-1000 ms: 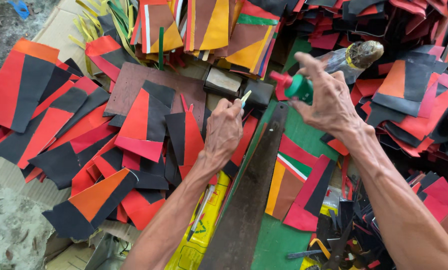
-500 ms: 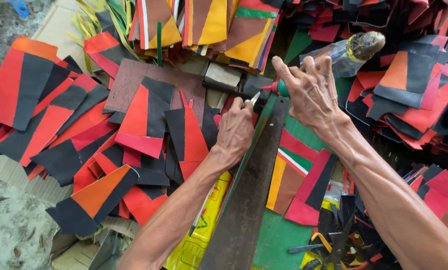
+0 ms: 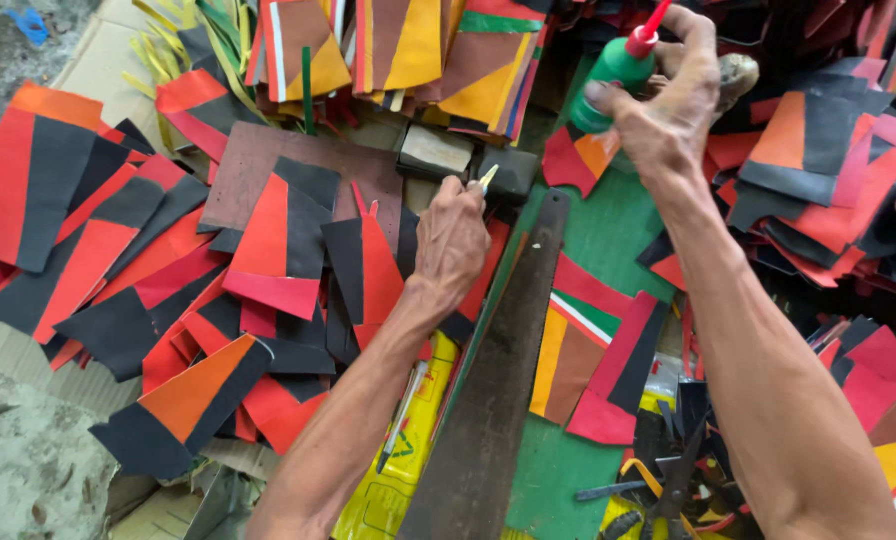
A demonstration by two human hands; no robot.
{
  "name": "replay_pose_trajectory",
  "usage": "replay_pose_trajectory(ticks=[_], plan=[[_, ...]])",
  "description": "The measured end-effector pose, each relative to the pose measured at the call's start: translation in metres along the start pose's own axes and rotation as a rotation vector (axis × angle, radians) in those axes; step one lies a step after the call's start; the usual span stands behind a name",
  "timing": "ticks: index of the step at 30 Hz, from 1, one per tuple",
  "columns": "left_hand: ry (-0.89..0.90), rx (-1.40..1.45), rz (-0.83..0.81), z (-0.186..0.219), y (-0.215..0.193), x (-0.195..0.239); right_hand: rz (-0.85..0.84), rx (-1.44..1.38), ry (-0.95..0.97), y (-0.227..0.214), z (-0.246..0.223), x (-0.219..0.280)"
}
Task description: The person uses a utility knife and a metal ruler to cut red and black foam sheets into small rectangular pieces on a green work surface. The person repeatedly aligns the ruler, scores the material, and separates the cut pieces, stacking them on the table.
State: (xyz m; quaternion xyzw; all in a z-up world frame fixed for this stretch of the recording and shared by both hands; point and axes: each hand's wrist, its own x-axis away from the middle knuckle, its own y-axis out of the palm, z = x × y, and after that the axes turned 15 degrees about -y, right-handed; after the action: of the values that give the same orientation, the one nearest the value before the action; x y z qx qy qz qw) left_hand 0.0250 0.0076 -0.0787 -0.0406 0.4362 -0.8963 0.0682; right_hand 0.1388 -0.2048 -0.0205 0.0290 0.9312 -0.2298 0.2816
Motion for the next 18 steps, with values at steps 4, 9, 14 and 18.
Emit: replay_pose_trajectory(ticks=[4, 9, 14, 18], plan=[[-0.015, -0.029, -0.018, 0.003, -0.001, -0.004, 0.052, 0.126, -0.130, 0.034, 0.023, -0.016], [0.047, 0.019, 0.064, -0.001, 0.002, -0.006, -0.022, 0.196, -0.166, 0.062, 0.036, -0.007], [0.099, 0.062, 0.117, -0.007, 0.007, -0.004, -0.094, 0.077, -0.091, 0.077, 0.040, -0.002], [0.016, 0.033, 0.013, -0.007, 0.004, 0.000, -0.106, 0.143, -0.142, 0.075, 0.046, 0.008]])
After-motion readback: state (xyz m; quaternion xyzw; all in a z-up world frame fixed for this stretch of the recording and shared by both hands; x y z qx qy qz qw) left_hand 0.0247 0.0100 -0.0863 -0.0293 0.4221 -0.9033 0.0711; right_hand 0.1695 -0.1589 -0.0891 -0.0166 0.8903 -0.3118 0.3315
